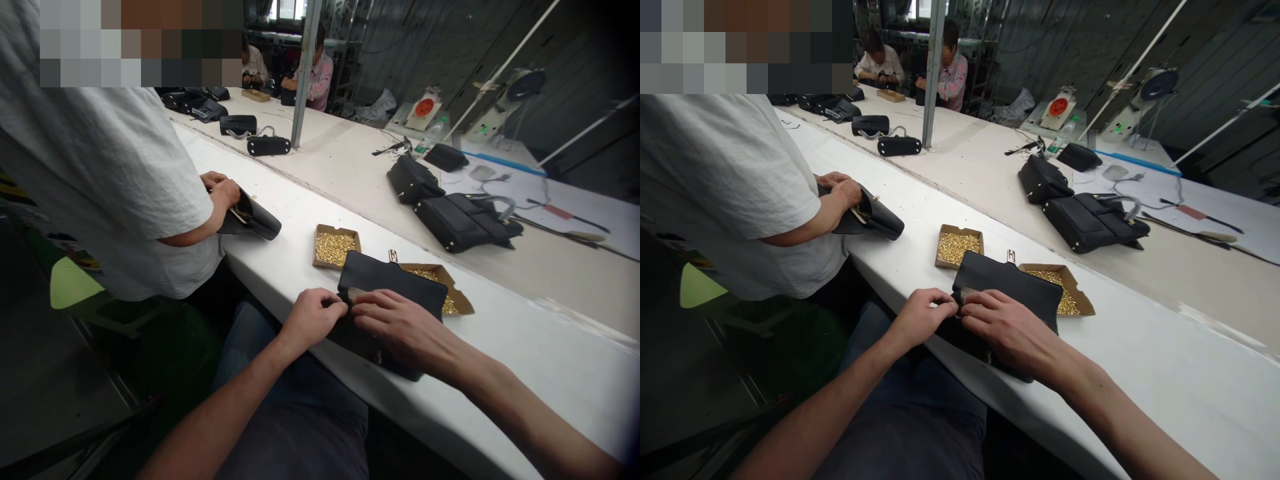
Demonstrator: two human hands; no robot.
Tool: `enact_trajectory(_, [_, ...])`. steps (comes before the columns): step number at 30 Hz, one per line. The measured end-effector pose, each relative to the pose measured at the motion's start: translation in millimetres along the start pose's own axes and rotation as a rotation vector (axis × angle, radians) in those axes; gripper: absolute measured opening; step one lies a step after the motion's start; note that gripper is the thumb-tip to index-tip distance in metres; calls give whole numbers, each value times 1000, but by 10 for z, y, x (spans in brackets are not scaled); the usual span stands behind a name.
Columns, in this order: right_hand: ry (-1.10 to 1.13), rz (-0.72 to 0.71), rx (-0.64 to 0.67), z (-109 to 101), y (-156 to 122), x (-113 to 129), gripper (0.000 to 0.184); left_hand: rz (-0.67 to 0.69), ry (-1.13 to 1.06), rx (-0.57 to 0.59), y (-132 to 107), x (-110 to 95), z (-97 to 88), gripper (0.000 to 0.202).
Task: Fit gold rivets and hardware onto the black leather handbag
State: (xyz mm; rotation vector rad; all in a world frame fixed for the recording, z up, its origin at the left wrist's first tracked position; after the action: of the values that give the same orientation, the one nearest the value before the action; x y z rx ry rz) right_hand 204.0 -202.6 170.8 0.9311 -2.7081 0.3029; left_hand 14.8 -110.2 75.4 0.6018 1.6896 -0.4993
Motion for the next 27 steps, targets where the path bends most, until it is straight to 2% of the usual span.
enact_trajectory(5, [9,110,-42,65,-69,-86,21,13,9,5,18,-20,-30,18])
enact_trajectory(9, [236,225,-110,152,-147,-118,24,-4,-1,54,64,23,-1,19])
enact_trajectory(11, [293,232,-146,192,-172,-124,24,-6,-8,69,94,49,9,20])
enact_trajectory(15, [165,220,-246,273,-195,-171,23,-44,-32,70,145,84,33,20])
enact_trajectory(19, [5,183,-259,371,-211,-138,23,-55,-35,72,160,63,78,17])
enact_trajectory(27, [164,269,-403,505,-298,-24,31,-6,14,-5,180,34,151,14])
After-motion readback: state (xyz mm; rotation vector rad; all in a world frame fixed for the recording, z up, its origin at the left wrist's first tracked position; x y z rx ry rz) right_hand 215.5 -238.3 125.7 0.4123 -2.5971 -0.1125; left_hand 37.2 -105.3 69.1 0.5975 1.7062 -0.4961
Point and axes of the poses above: each hand's wrist, its own y-axis towards the middle knuckle, its own z-axis out of the palm, x = y × z, the point moved 2 cm from there along y, towards the middle knuckle, and after that the axes turned 12 degrees about y, right-handed, at the moved point
